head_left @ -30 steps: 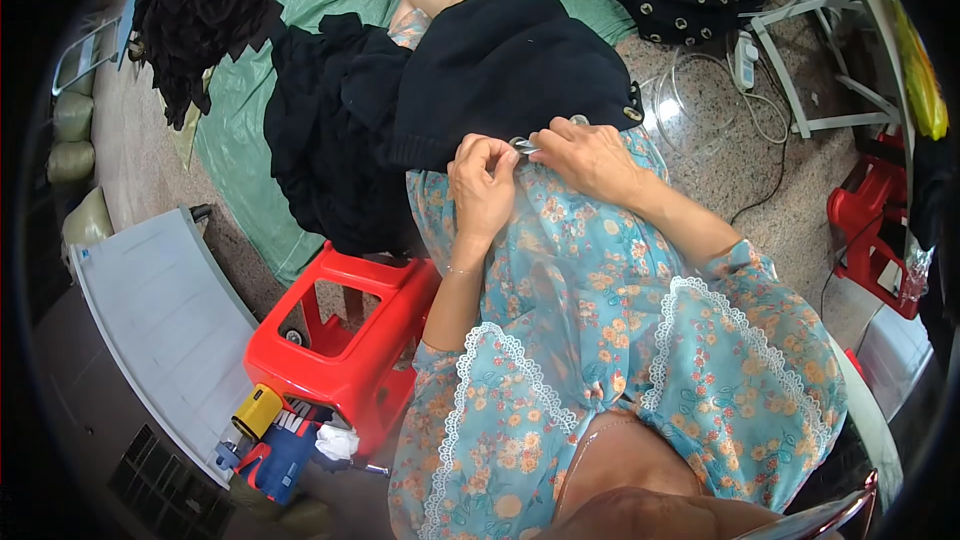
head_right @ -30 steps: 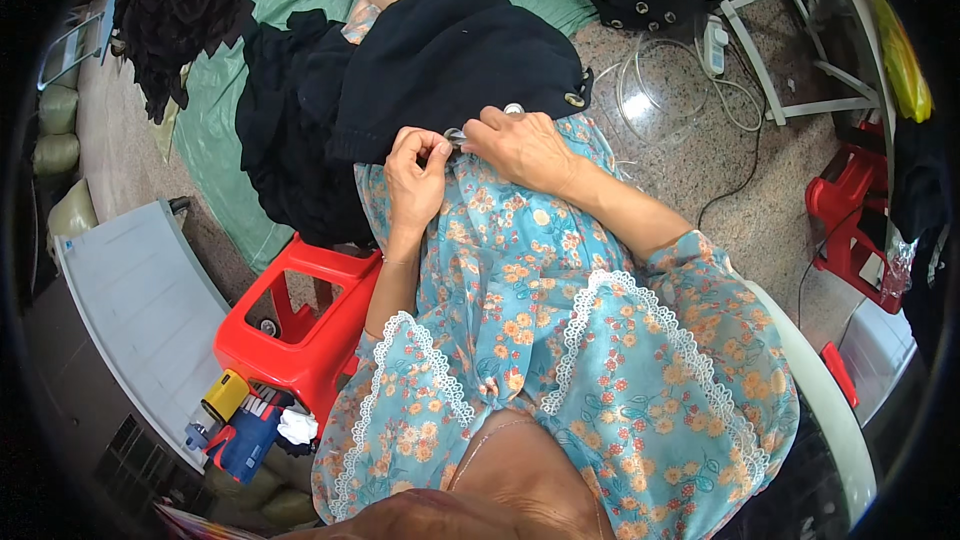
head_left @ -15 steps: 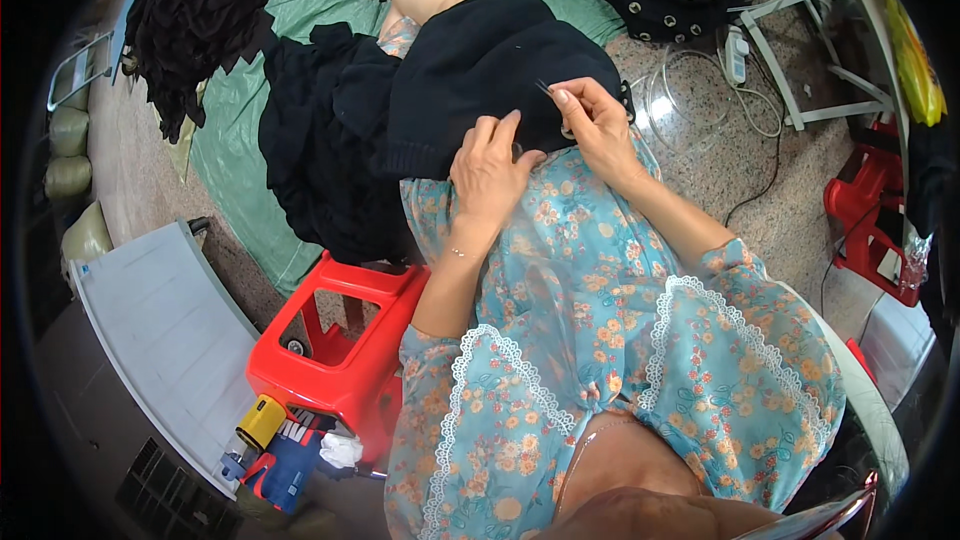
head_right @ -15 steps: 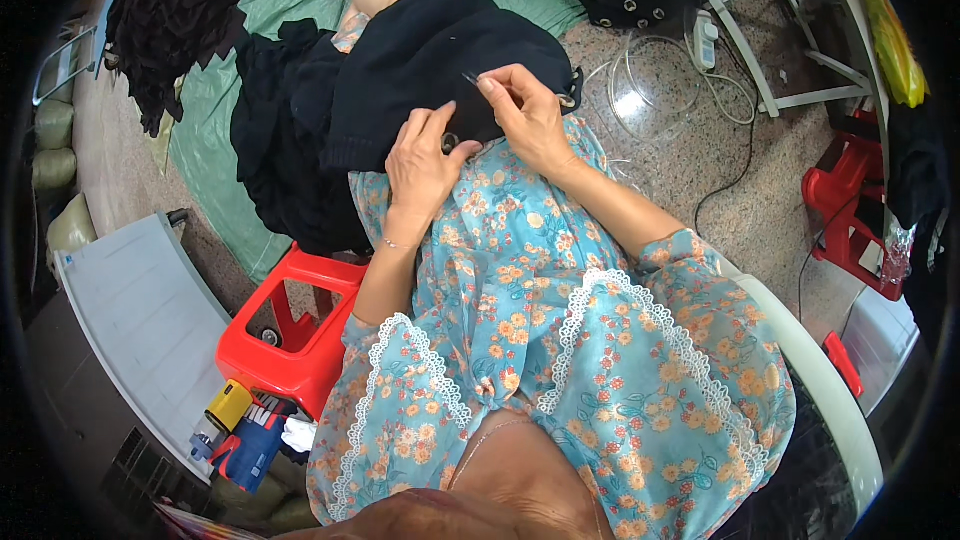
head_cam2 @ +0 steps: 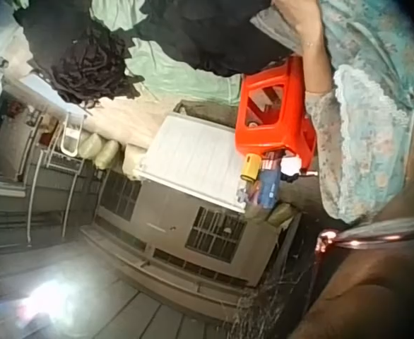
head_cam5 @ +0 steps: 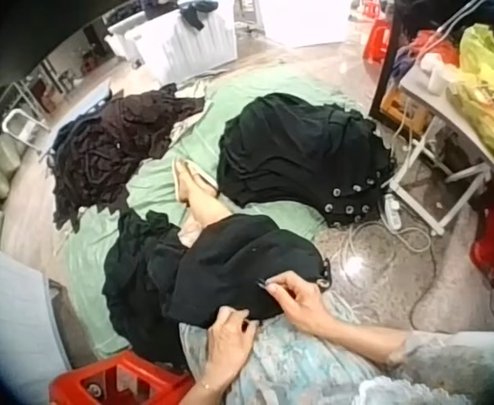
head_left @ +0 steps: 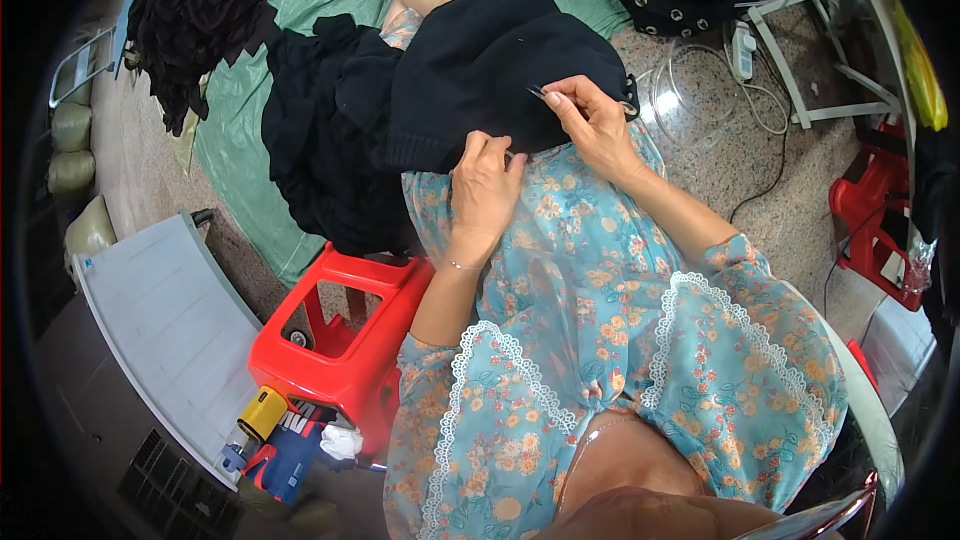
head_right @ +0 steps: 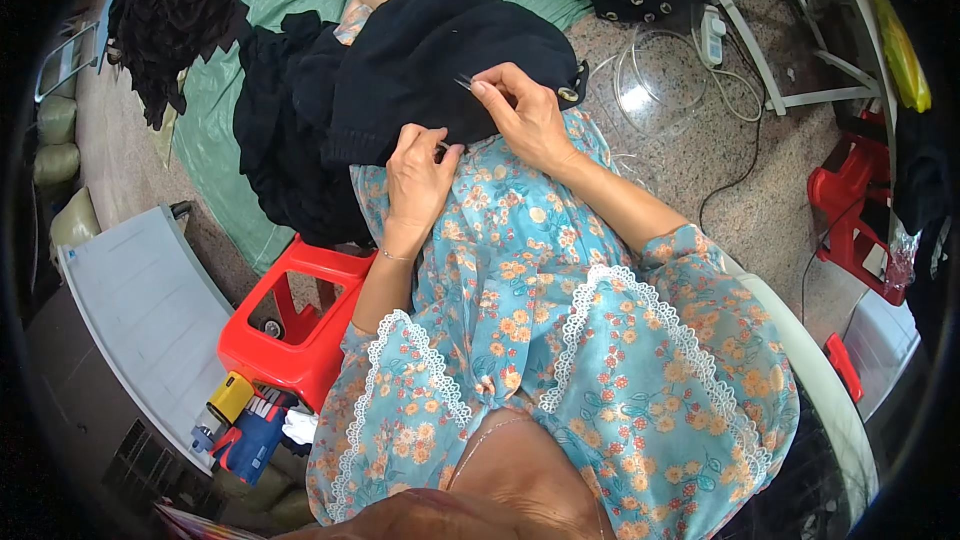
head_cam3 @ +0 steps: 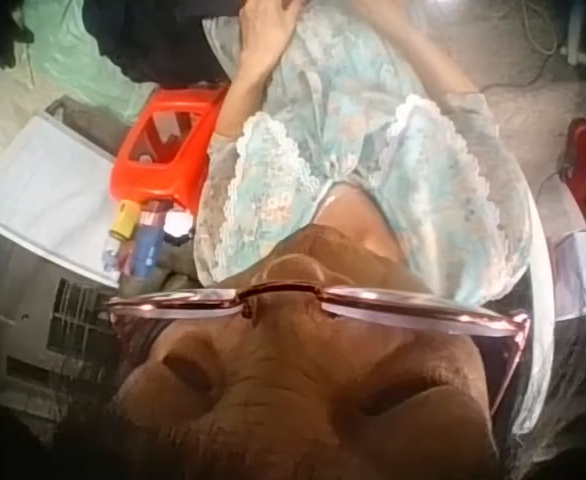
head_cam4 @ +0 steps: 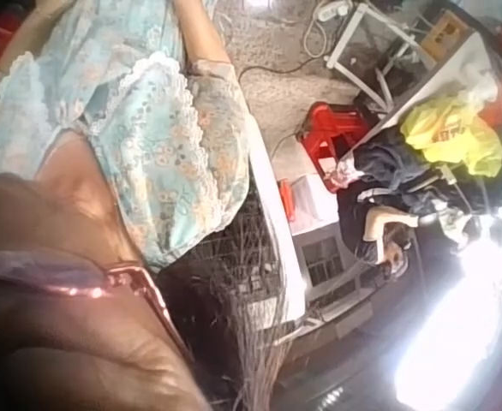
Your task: Trimming excess threads from black garments using a pair of small thread clippers.
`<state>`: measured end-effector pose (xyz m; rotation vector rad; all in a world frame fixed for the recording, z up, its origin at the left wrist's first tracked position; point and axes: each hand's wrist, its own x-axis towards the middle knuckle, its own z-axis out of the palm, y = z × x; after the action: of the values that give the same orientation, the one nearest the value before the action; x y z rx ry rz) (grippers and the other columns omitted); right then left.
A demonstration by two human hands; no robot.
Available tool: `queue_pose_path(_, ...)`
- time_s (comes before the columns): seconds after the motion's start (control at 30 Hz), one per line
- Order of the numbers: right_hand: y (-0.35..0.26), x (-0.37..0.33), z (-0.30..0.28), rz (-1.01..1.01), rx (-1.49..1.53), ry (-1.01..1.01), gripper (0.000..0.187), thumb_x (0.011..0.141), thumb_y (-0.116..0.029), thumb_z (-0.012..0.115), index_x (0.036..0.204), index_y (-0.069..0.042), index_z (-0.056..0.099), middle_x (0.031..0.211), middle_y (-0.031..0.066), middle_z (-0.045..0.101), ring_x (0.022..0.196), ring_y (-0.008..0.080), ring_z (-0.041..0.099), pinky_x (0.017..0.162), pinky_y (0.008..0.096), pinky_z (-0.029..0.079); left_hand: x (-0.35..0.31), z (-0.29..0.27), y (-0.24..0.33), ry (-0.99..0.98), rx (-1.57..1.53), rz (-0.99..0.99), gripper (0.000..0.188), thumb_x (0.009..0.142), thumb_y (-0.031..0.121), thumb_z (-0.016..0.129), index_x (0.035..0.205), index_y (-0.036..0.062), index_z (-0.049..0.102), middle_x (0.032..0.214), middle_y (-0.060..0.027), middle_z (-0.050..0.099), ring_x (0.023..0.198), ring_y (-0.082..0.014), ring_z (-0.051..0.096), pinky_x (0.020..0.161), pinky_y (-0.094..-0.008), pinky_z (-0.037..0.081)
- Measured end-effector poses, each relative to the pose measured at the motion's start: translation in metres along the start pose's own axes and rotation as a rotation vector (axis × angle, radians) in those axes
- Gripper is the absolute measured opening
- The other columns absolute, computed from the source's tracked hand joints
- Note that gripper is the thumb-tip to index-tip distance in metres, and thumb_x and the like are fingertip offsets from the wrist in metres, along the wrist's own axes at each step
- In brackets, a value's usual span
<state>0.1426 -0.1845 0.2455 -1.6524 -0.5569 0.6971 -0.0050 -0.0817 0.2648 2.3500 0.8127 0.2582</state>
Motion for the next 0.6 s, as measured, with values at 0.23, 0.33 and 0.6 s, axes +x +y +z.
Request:
queue_pose_path(0.23, -0.002, -0.001, 0.004, -0.076, -0.126, -0.016, 0.02, 0.096, -0.02, 0.064, 0.102, 0.0, 0.064, 0.072, 0.0057, 0.065, 0.063, 0.0095, 0.057, 0.058, 0.0267, 0.046, -0.004, -0.003, 0.003, -0.008, 0.093, -0.016, 0.012, 0.077, 0.0, 0.072, 0.088, -0.0039, 0.07, 0.09, -0.0147, 0.062, 0.078, -0.0326, 0.066, 0.07, -0.0398, 0.054)
queue_pose_path(0.33, -0.003, -0.002, 0.006, -0.108, -0.142, -0.018, 0.02, 0.096, -0.02, 0.065, 0.102, 0.0, 0.064, 0.071, 0.0064, 0.064, 0.062, 0.0109, 0.058, 0.057, 0.0273, 0.046, -0.005, 0.001, -0.003, 0.034, 0.058, -0.004, 0.007, 0.078, -0.003, 0.068, 0.084, -0.0042, 0.068, 0.088, -0.0152, 0.062, 0.078, -0.0338, 0.065, 0.071, -0.0401, 0.053)
queue_pose_path(0.6, -0.004, -0.003, 0.004, -0.236, -0.246, -0.129, 0.019, 0.093, -0.021, 0.068, 0.101, -0.004, 0.065, 0.076, 0.01, 0.068, 0.065, 0.0196, 0.067, 0.058, 0.0321, 0.05, -0.004, 0.013, -0.021, 0.167, -0.092, -0.03, 0.003, 0.083, -0.003, 0.061, 0.082, -0.0033, 0.058, 0.088, -0.0178, 0.057, 0.078, -0.0382, 0.059, 0.071, -0.0461, 0.048)
